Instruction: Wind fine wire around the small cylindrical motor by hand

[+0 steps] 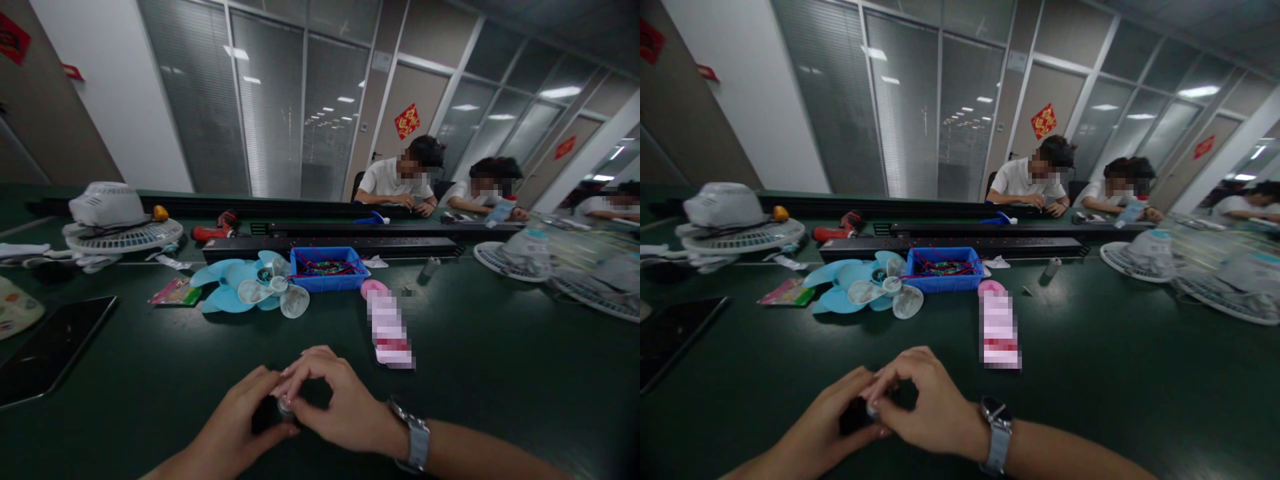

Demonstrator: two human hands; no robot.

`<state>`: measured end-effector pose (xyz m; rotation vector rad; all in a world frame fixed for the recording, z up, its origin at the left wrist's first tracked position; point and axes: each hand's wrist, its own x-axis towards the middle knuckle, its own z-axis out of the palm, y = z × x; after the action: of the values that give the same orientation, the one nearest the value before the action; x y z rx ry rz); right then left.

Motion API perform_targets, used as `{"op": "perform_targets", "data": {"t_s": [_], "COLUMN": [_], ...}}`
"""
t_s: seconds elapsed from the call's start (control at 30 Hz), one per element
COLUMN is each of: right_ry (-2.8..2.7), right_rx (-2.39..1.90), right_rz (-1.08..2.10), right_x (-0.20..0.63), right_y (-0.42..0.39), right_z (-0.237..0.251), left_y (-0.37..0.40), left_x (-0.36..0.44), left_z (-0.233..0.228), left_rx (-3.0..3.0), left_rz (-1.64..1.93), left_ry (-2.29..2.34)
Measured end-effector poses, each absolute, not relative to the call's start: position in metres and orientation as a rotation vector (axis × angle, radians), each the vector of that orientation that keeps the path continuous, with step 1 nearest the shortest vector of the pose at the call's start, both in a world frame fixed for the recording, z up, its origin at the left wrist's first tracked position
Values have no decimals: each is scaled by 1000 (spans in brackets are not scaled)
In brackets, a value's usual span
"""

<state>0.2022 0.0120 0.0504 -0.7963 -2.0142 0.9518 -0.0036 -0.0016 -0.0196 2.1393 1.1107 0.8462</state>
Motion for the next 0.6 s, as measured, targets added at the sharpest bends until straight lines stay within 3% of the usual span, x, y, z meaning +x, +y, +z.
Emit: {"op": "perform_targets", "data": {"t_s": [0.6], "right_ry": [-1831], "right_rx": [-1001], "right_rz": [1005], "right_x": [193], "right_y": [13], "right_z": [40], "left_y": [-1], "left_x": [-2], "left_z": [-13], "left_rx": [2136], "left_rz": [825], "left_ry": [1077]}}
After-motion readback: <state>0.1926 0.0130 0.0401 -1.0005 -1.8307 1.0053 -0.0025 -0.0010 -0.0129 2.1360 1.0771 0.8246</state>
